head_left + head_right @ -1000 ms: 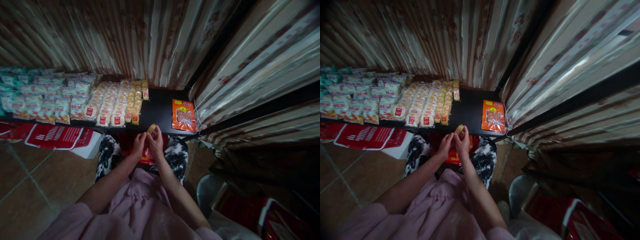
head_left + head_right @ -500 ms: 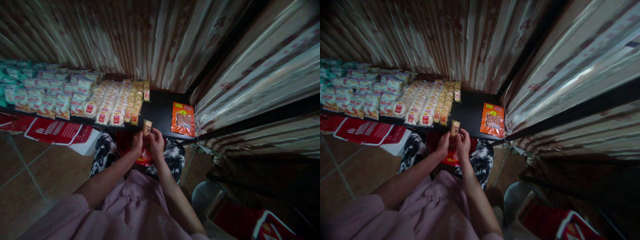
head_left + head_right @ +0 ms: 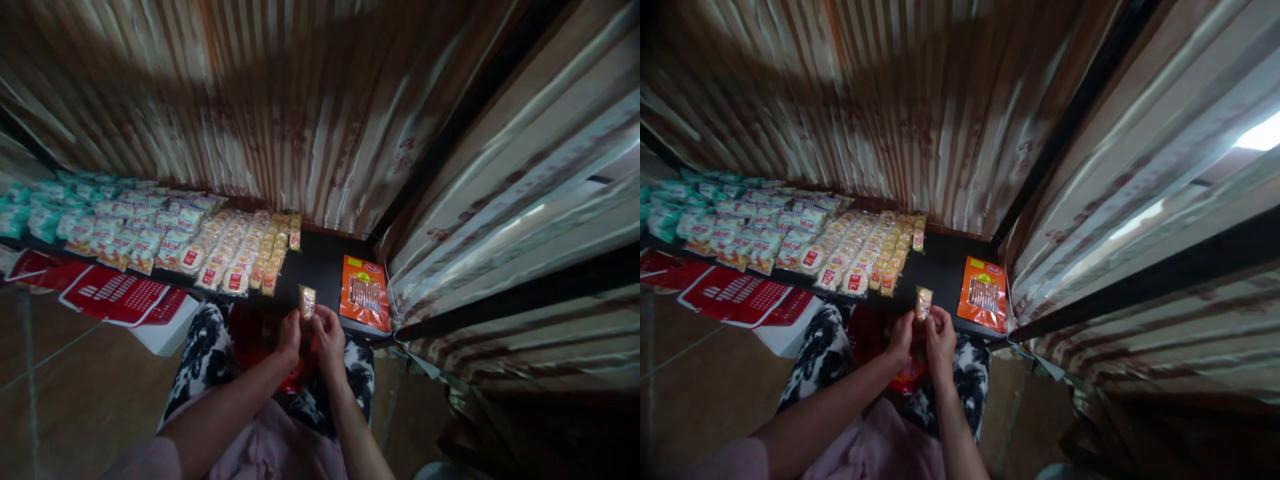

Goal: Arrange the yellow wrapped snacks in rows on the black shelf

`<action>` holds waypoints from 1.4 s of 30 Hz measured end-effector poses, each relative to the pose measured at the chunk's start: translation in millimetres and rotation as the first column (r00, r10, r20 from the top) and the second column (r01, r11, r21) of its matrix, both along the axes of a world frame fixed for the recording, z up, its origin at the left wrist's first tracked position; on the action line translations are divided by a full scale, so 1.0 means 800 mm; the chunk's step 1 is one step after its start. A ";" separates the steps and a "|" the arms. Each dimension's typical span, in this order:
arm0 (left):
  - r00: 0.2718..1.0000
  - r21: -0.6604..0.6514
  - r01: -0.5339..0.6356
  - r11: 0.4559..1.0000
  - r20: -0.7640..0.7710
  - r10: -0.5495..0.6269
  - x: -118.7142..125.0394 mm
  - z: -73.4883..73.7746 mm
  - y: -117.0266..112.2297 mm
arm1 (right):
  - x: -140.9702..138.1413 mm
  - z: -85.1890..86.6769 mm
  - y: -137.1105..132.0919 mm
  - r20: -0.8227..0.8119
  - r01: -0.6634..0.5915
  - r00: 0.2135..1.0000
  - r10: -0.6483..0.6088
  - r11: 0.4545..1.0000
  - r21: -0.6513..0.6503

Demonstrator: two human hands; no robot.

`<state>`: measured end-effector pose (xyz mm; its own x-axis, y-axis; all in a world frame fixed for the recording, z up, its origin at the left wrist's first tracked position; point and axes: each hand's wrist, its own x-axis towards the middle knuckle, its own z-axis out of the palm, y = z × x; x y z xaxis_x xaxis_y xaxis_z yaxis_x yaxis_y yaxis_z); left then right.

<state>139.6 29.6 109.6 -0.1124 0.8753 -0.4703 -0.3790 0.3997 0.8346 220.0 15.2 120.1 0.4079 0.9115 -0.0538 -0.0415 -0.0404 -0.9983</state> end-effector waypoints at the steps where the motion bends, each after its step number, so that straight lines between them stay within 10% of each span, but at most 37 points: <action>1: 1.000 0.010 0.004 1.000 0.012 -0.004 0.000 0.005 0.000 | 0.001 0.003 -0.001 0.020 0.006 1.000 -0.006 1.000 0.006; 14: 0.978 0.069 0.097 0.993 -0.191 -0.083 -0.054 0.055 0.009 | -0.033 0.007 0.014 0.075 -0.131 0.988 0.132 0.991 -0.026; 29: 0.849 0.188 0.223 0.956 -0.519 -0.096 -0.047 0.016 0.033 | -0.007 -0.004 0.035 0.216 -0.210 0.949 0.230 0.971 -0.114; 42: 0.791 0.229 0.281 0.932 -0.605 -0.090 -0.031 0.017 0.065 | 0.008 0.013 0.081 0.716 -0.080 0.655 0.242 0.964 -0.253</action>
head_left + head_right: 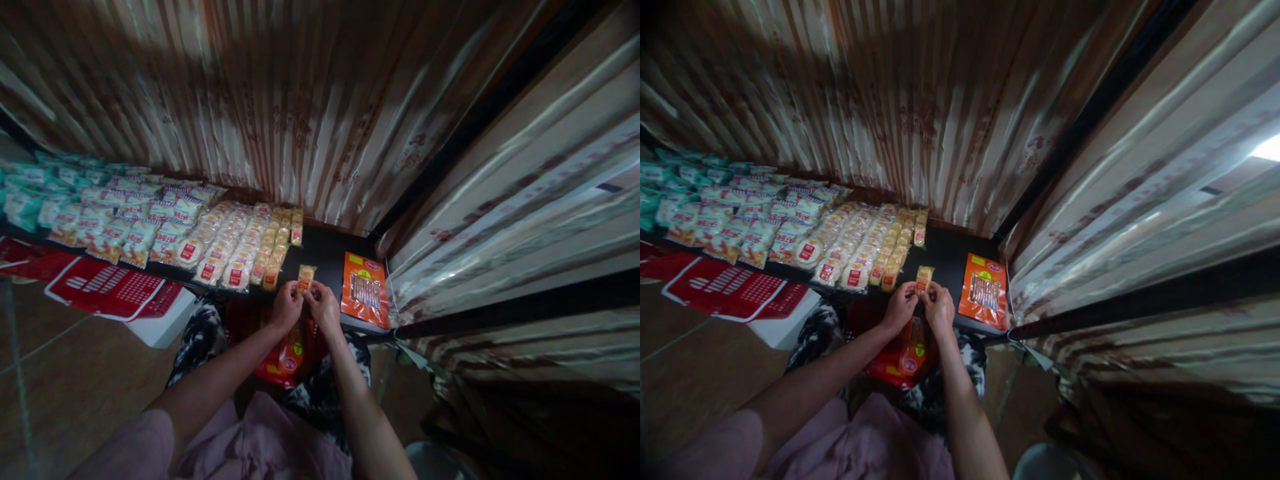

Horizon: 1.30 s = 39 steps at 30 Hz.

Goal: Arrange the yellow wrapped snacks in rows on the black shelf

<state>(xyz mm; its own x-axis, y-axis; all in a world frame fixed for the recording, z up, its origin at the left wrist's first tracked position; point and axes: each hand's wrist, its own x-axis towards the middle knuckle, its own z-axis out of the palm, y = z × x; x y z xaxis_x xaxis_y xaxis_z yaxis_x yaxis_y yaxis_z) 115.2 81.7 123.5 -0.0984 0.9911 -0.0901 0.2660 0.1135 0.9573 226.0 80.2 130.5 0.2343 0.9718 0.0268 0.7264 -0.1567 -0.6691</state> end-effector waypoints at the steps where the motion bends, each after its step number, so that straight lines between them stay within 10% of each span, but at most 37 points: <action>1: 1.000 0.001 0.008 1.000 0.003 -0.008 0.001 0.000 0.002 | 0.001 -0.001 0.002 -0.005 0.005 1.000 -0.005 1.000 -0.003; 13: 0.999 0.188 0.020 0.982 -0.050 -0.011 0.017 -0.021 0.026 | 0.002 -0.014 0.043 -0.116 -0.010 0.993 0.012 1.000 0.021; 39: 1.000 0.147 -0.012 0.989 -0.006 0.013 0.030 -0.014 0.099 | -0.011 -0.009 0.136 -0.232 -0.026 0.971 0.052 0.993 0.113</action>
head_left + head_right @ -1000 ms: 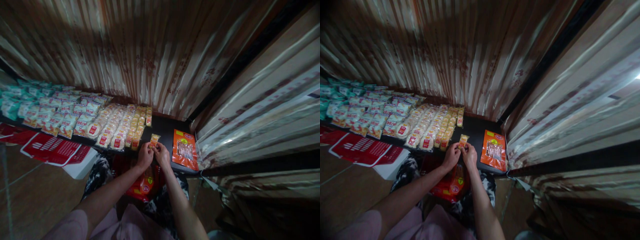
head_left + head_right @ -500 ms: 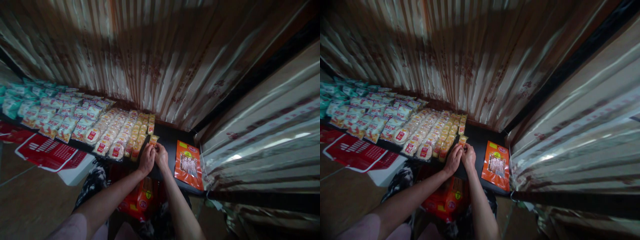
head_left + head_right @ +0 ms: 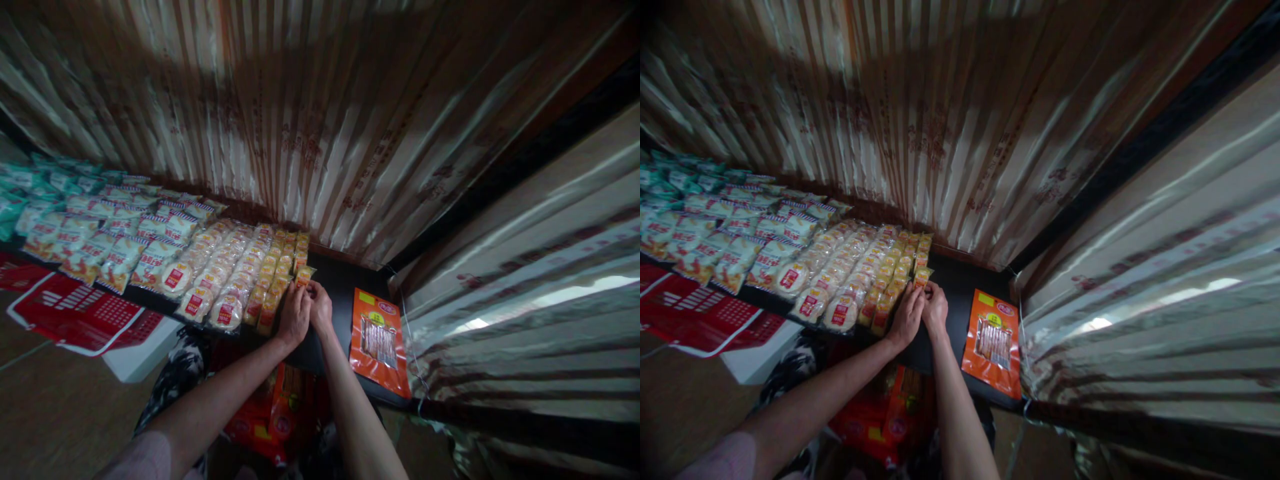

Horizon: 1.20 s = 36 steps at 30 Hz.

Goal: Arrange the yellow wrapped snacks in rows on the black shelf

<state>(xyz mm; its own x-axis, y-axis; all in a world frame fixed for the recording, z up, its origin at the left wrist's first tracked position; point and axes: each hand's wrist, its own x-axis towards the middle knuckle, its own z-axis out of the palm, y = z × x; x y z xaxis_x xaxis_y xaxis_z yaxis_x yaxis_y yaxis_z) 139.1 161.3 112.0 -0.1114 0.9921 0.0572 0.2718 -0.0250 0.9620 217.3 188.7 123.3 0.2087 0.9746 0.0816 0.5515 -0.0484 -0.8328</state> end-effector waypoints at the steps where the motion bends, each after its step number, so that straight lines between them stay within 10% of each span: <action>1: 1.000 0.004 0.007 1.000 -0.003 -0.007 0.000 0.001 0.001 | -0.001 0.000 0.002 -0.018 -0.012 1.000 0.012 1.000 0.007; 36: 0.981 0.223 0.153 0.963 -0.156 -0.119 -0.016 -0.007 -0.010 | -0.008 -0.011 0.025 -0.022 0.058 0.998 -0.056 0.995 0.080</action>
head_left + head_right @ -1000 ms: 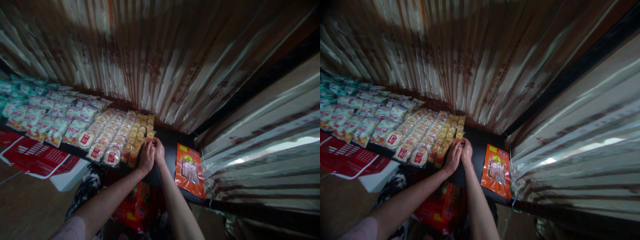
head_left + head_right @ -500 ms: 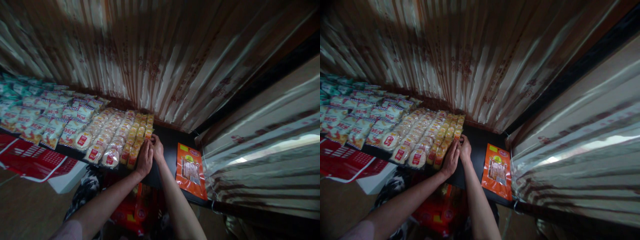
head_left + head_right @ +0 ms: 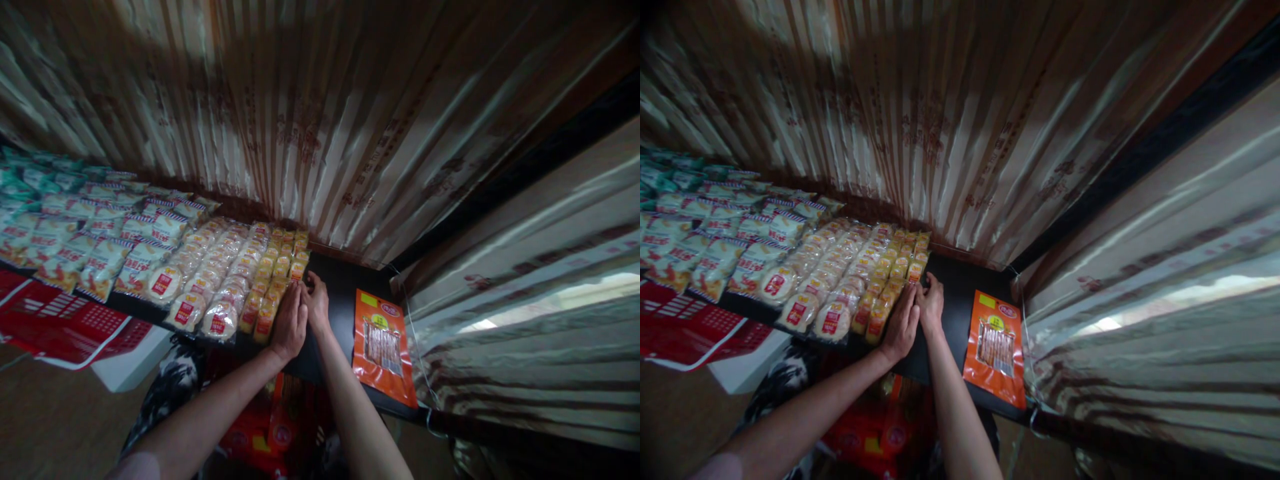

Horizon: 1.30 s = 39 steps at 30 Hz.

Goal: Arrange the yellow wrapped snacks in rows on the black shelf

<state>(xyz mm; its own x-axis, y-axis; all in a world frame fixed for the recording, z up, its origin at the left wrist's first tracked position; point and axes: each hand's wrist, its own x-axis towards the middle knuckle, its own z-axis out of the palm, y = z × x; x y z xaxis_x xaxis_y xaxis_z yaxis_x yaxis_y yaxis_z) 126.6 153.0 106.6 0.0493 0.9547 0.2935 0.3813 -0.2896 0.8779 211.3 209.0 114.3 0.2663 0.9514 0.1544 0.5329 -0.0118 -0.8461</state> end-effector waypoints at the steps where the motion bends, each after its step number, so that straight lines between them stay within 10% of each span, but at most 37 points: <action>1: 1.000 0.004 0.001 1.000 -0.016 -0.001 -0.001 0.001 0.000 | -0.001 0.001 0.002 -0.003 -0.002 1.000 0.002 1.000 0.004; 14: 0.976 0.190 -0.012 0.982 -0.210 0.052 -0.001 -0.035 0.006 | -0.006 -0.009 0.032 -0.234 -0.067 0.969 0.078 0.996 0.053; 39: 0.956 0.187 -0.030 0.982 -0.283 0.083 0.003 -0.048 0.010 | -0.009 -0.012 0.036 -0.229 -0.041 0.972 0.057 0.997 0.072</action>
